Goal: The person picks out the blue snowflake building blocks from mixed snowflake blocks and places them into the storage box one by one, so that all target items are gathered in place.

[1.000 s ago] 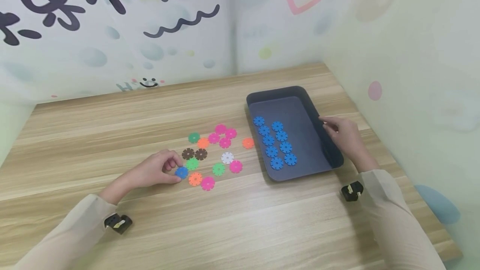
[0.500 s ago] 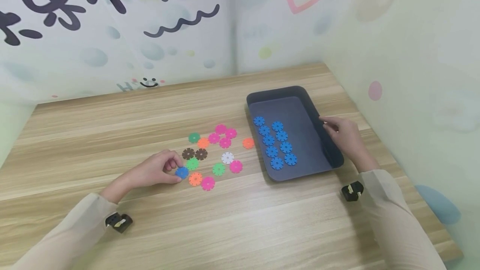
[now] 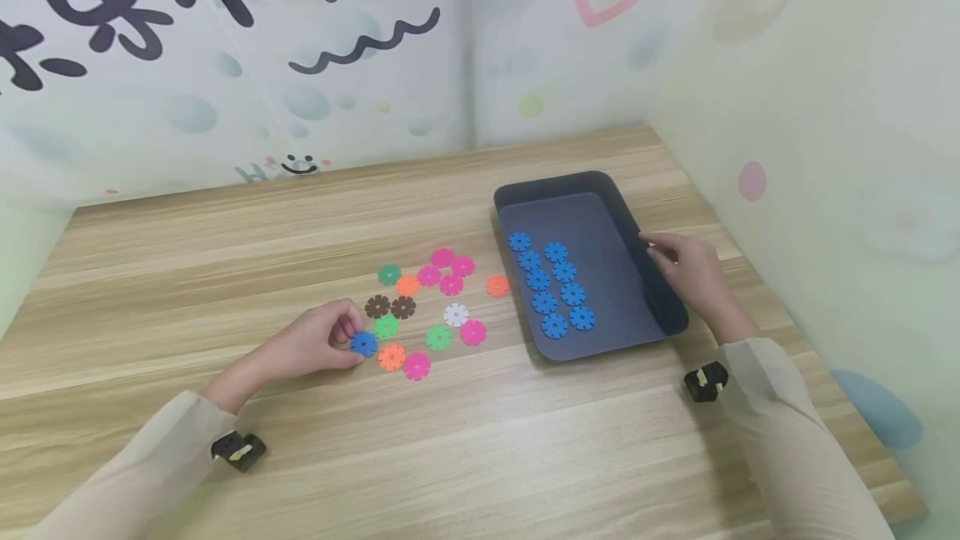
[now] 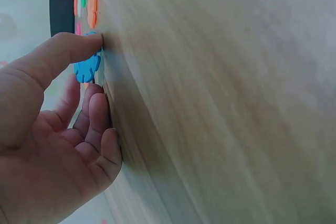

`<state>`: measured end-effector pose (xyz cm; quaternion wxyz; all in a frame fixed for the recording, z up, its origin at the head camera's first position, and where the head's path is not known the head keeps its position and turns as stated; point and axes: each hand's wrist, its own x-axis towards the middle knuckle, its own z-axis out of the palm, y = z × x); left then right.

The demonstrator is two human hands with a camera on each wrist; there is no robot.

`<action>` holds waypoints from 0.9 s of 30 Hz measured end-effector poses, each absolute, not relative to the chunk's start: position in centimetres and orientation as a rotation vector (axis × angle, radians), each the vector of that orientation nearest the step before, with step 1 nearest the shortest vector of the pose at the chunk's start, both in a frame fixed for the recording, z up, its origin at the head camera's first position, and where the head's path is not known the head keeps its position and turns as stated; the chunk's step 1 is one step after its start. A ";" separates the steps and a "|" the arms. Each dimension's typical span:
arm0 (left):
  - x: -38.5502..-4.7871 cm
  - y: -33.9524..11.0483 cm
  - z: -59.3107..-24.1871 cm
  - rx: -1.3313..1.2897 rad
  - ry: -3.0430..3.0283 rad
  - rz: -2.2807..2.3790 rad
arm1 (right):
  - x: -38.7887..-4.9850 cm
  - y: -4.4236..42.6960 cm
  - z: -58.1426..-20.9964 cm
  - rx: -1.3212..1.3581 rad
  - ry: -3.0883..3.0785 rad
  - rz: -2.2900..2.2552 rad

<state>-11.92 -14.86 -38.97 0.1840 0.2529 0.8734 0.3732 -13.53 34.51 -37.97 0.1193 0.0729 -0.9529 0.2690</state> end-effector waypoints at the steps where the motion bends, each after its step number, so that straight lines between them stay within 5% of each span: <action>1: -11.9 -14.8 -39.0 0.712 2.459 1.062 | -13.5 34.5 -38.0 0.212 -2.787 0.783; 27: -13.4 -12.5 -34.2 0.936 2.265 1.095 | -13.5 34.4 -37.8 0.216 -2.809 0.791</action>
